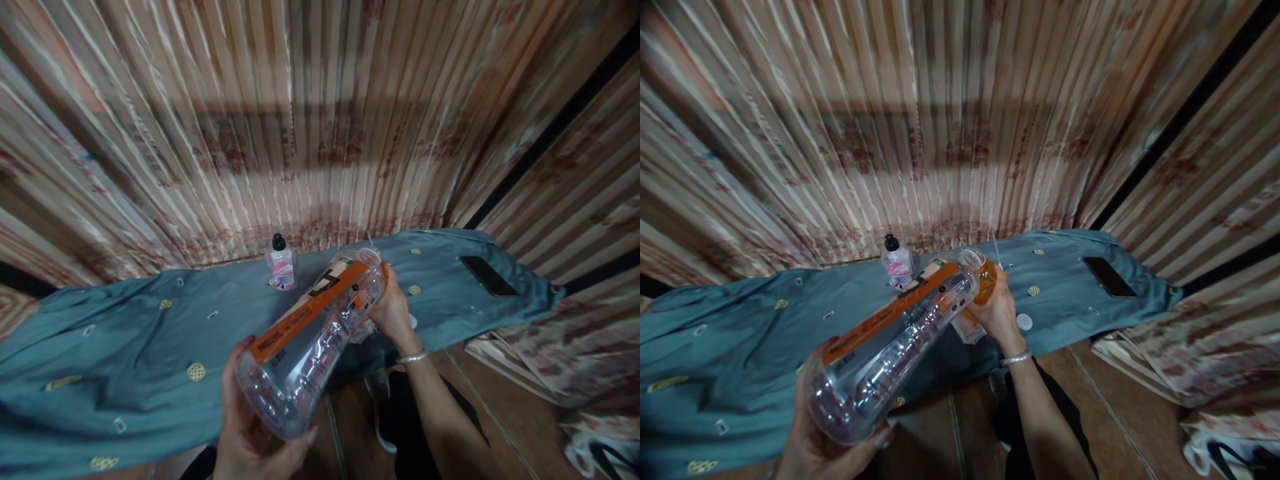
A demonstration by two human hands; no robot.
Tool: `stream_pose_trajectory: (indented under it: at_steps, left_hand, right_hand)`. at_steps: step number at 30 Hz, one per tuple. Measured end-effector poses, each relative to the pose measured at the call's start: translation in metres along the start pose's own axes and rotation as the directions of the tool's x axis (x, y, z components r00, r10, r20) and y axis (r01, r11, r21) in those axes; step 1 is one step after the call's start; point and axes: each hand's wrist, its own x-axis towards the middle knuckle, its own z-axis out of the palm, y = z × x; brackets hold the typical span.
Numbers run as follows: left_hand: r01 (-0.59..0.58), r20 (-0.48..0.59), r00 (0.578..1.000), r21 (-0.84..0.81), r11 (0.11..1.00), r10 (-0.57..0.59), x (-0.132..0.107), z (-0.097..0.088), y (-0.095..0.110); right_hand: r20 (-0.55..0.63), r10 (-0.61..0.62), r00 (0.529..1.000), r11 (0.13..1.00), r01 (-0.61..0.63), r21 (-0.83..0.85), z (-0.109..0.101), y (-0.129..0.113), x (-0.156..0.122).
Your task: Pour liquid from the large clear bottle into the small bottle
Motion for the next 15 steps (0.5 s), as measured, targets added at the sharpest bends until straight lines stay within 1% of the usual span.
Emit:
stream_pose_trajectory:
  at_steps: [3,5,9,15]
  left_hand:
    - [0.052,-0.008,0.999,-0.014,0.999,-0.053,0.0002,0.0002,0.0029]
    - [0.062,-0.017,0.998,-0.012,0.998,-0.063,0.0006,-0.0010,0.0037]
    - [0.051,-0.027,0.998,0.015,0.999,-0.051,0.0003,-0.0046,0.0028]
    - [0.035,-0.021,0.999,0.014,0.999,-0.035,0.0016,-0.0083,-0.0009]
  right_hand:
    - [-0.008,0.006,1.000,1.000,-0.006,0.008,0.0002,-0.0003,0.0003]
    - [-0.009,-0.011,1.000,1.000,0.011,0.010,0.0002,-0.0007,0.0003]
    - [0.012,-0.046,0.999,0.999,0.046,0.009,0.0000,-0.0044,-0.0001]
    - [0.024,-0.046,0.999,0.999,0.046,0.014,-0.0004,-0.0075,-0.0003]
